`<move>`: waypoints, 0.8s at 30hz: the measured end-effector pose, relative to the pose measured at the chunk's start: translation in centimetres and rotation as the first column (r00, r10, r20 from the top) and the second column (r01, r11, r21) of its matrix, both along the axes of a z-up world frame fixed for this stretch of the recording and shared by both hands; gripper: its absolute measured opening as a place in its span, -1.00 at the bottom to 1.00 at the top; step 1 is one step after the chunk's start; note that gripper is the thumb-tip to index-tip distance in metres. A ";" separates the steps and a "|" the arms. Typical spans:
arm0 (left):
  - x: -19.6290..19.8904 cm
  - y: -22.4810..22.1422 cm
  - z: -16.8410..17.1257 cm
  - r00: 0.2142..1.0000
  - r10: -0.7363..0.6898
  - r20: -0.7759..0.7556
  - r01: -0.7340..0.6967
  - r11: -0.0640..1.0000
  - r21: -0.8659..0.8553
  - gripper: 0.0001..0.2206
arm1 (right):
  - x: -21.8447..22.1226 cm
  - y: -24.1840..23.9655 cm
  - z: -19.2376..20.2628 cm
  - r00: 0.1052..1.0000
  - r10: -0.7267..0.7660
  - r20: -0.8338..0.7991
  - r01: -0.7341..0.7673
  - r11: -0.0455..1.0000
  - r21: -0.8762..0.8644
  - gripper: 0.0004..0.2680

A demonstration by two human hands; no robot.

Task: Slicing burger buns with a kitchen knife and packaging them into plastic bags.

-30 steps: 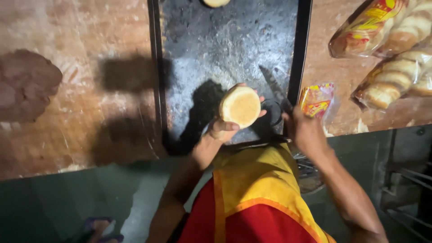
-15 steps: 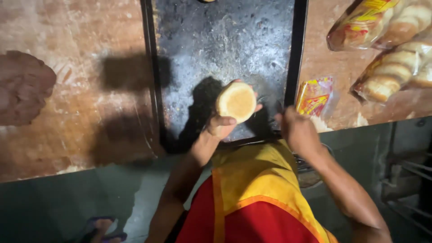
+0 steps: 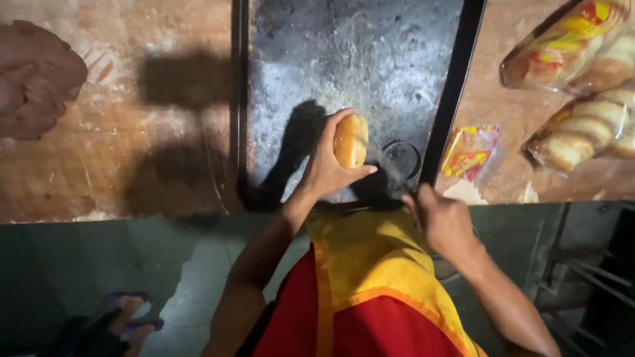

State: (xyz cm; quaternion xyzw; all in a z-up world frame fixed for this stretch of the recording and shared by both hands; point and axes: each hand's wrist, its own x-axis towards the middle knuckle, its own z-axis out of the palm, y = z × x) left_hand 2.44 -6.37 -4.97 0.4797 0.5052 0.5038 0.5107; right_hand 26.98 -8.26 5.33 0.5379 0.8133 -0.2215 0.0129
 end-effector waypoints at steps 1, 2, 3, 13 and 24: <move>-0.1 0.0 0.6 1.000 0.007 0.000 -0.007 1.000 -0.005 -0.07 | -0.5 -0.1 0.7 1.000 0.007 0.000 -0.007 1.000 -0.005 -0.76; -0.3 0.0 1.1 1.000 -0.015 -0.001 0.015 0.996 -0.084 -0.09 | -1.0 -0.2 1.5 0.995 0.096 -0.030 -0.094 0.994 0.062 -0.76; -0.4 0.1 1.6 0.999 -0.046 0.000 0.046 0.986 -0.160 -0.10 | -1.6 -0.5 2.2 0.983 0.176 -0.053 -0.167 0.977 0.134 -0.76; -0.5 -1.5 -0.3 0.918 -0.227 0.326 0.273 0.956 -0.103 -0.26 | -0.5 -0.5 1.7 0.991 0.134 0.001 -0.134 0.989 0.061 -0.79; -0.7 -1.9 2.0 0.953 -0.201 0.227 0.185 0.979 0.090 -0.49 | 1.1 0.0 3.1 0.998 0.026 0.062 -0.030 0.997 0.076 -0.83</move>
